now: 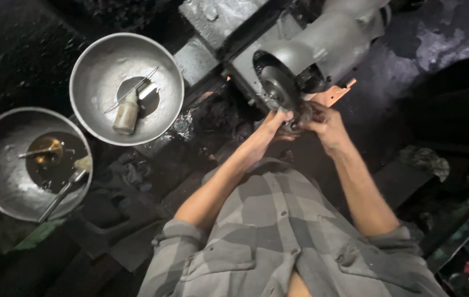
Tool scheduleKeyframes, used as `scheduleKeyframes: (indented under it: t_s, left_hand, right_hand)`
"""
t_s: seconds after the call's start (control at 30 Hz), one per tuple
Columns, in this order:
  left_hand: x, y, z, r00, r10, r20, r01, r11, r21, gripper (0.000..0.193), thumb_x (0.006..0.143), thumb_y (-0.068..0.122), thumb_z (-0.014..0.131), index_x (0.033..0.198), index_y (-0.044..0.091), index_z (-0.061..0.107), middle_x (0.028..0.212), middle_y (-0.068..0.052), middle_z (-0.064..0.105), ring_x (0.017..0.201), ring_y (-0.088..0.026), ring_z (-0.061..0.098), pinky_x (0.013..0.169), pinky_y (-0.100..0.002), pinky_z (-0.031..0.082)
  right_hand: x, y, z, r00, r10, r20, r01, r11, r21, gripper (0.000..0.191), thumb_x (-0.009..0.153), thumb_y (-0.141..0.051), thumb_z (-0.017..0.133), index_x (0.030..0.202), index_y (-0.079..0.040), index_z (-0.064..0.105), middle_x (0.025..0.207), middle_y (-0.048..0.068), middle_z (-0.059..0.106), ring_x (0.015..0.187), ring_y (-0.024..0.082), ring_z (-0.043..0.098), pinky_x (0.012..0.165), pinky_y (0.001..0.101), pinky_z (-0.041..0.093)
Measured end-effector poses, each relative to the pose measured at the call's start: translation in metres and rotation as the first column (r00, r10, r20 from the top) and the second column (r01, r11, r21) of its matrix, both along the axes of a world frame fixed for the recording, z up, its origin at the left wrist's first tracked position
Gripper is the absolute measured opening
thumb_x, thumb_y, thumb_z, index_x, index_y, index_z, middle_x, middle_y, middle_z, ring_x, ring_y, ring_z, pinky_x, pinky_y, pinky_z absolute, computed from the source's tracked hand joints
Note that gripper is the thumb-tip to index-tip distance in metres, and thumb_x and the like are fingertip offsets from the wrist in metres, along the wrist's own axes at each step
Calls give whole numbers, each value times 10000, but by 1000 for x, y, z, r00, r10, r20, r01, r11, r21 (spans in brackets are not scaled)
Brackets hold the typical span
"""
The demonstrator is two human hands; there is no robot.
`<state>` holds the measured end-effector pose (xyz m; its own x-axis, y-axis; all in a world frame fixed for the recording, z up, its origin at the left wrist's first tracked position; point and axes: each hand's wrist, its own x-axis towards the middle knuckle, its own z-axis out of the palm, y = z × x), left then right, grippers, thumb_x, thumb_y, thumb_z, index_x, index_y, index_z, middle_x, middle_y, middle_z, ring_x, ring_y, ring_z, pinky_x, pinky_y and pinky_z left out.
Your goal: The person holds small metal valve-like components against a spinning bench grinder to grind and polish their surfaces, periodically dipping the parts into water-filled bowls to cool or rinse them, then resumes grinding. They rotate the parts by hand to grind different sides and handle several pieces one at a time.
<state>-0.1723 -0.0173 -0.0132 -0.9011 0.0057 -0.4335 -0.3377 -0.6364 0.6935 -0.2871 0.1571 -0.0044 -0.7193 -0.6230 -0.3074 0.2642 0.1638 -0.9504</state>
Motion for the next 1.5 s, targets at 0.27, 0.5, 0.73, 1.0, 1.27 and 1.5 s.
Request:
scheduleKeyframes:
  t_s: [0.27, 0.5, 0.73, 1.0, 1.27, 1.5]
  left_hand:
    - [15, -8, -14, 998, 49, 41, -54, 990, 131, 594, 884, 437, 592, 1286, -1, 572, 1145, -182, 684, 958, -251, 716, 882, -356, 577]
    - [1, 2, -16, 999, 43, -19, -44, 999, -29, 544, 924, 474, 592, 1233, 28, 554, 1063, -136, 685, 943, -241, 693, 865, -395, 573]
    - [4, -15, -43, 999, -6, 52, -3, 985, 175, 710, 950, 582, 517, 1307, -28, 579, 1205, -240, 677, 993, -264, 703, 942, -387, 559]
    - [19, -3, -13, 995, -103, -19, 104, 978, 183, 594, 917, 440, 587, 1380, 79, 503, 1320, -119, 627, 1163, -266, 658, 1060, -456, 523]
    - [-13, -6, -21, 1000, -16, -5, 17, 920, 391, 638, 897, 514, 507, 1277, 11, 604, 1145, -164, 701, 1014, -309, 669, 876, -441, 522]
    - [-14, -12, -22, 999, 37, 6, -37, 938, 346, 723, 872, 589, 451, 1295, 19, 587, 1166, -166, 694, 1017, -298, 666, 846, -418, 510]
  right_hand:
    - [3, -14, -26, 996, 83, -43, -78, 990, 113, 501, 777, 51, 731, 1262, 106, 620, 1154, 128, 703, 1027, 203, 687, 913, 333, 560]
    - [3, -1, -13, 999, -12, 36, 12, 1000, -12, 577, 746, 43, 691, 1313, 40, 583, 1185, 112, 695, 1068, 195, 685, 926, 318, 553]
    - [0, -38, -27, 988, 68, -136, -56, 994, 90, 537, 784, 59, 733, 1306, 71, 609, 1184, 111, 705, 1072, 181, 658, 931, 325, 537]
    - [16, -4, 15, 993, 51, 110, -53, 998, 16, 563, 859, 5, 711, 1398, 37, 551, 1216, 105, 704, 1101, 165, 664, 957, 326, 537]
    - [35, -12, 24, 990, -140, 15, 141, 988, -63, 567, 897, 8, 705, 1428, 76, 521, 1198, 113, 682, 1032, 166, 670, 880, 342, 584]
    - [15, -27, 24, 994, -19, -108, 22, 1000, 20, 559, 881, 24, 700, 1408, 85, 524, 1183, 110, 679, 1017, 159, 660, 845, 322, 583]
